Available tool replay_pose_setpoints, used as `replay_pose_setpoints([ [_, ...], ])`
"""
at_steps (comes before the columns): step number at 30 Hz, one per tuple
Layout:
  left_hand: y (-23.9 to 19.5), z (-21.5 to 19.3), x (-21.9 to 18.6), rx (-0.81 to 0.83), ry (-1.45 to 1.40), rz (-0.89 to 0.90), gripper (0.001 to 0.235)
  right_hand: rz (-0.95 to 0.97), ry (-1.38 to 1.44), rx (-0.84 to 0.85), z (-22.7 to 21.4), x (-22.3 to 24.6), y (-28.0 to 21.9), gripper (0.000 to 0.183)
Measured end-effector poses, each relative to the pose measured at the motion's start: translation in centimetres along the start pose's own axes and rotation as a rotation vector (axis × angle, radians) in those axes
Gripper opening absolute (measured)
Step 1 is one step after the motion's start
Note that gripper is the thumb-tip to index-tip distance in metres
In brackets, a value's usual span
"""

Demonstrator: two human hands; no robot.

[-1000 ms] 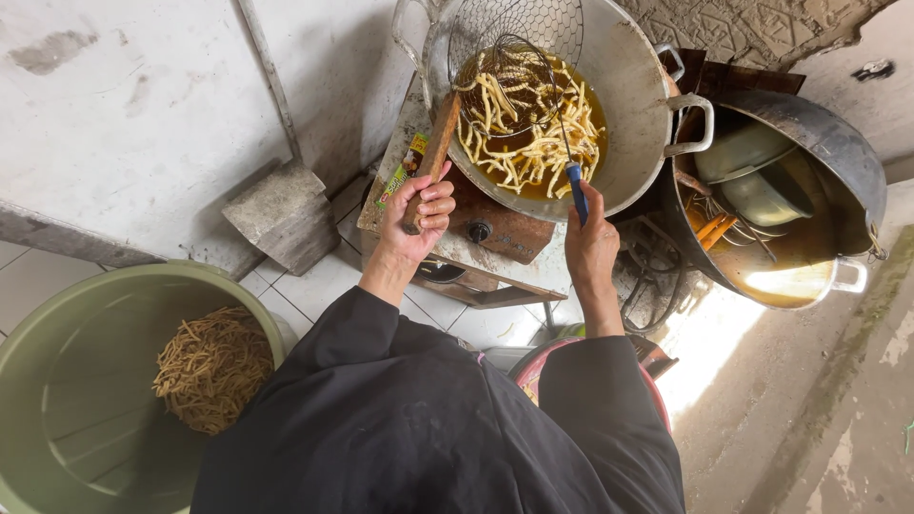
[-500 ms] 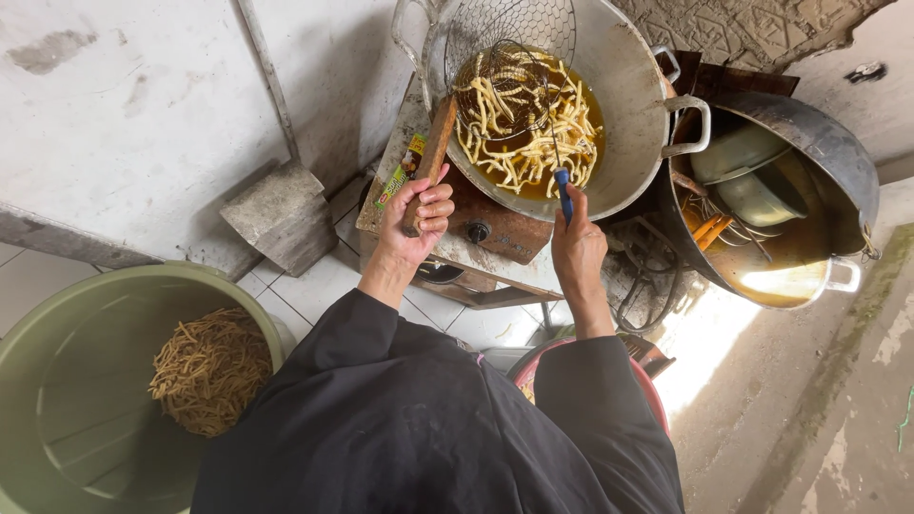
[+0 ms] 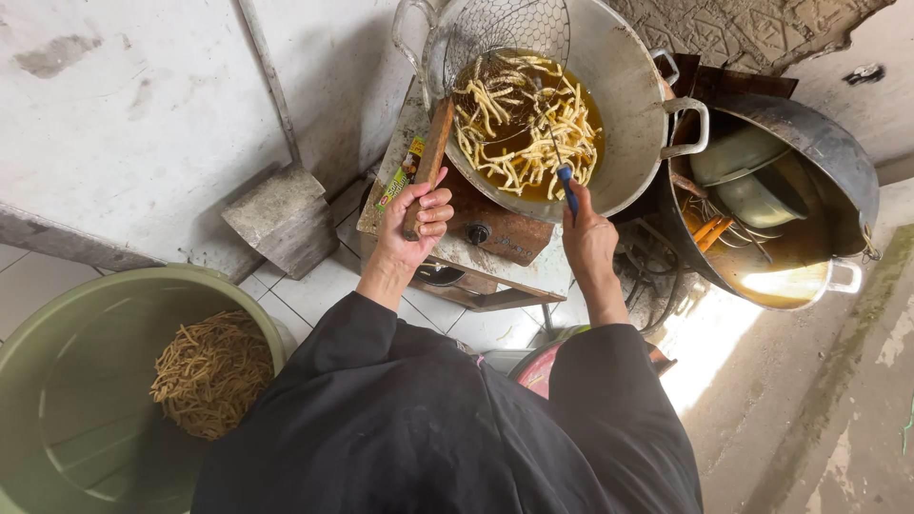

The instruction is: Deep frying thin pastry strips in a large wok of oil while stirring with tools to ensure even cooking

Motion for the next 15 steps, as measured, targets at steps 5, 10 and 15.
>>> replay_pose_setpoints([
  [5, -0.2, -0.1, -0.6, -0.001, 0.005, -0.003, 0.047, -0.011, 0.212, 0.028, 0.1, -1.0, 0.4, 0.046],
  [10, -0.3, -0.4, -0.7, -0.016, 0.0, -0.021, 0.048, -0.027, 0.043, 0.056, -2.0, -1.3, 0.8, 0.045],
  [15, -0.4, 0.4, -0.9, -0.014, 0.035, -0.027, 0.051, 0.085, 0.488, 0.112, -0.7, -3.4, 1.7, 0.043],
])
Point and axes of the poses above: each hand's wrist, its own y-axis towards the middle knuckle, its own z-axis out of the palm, x = y × z, the point moved 4 cm from there along y, towards the middle knuckle, and after that the axes turned 5 degrees about -y, right-handed, at the moved point
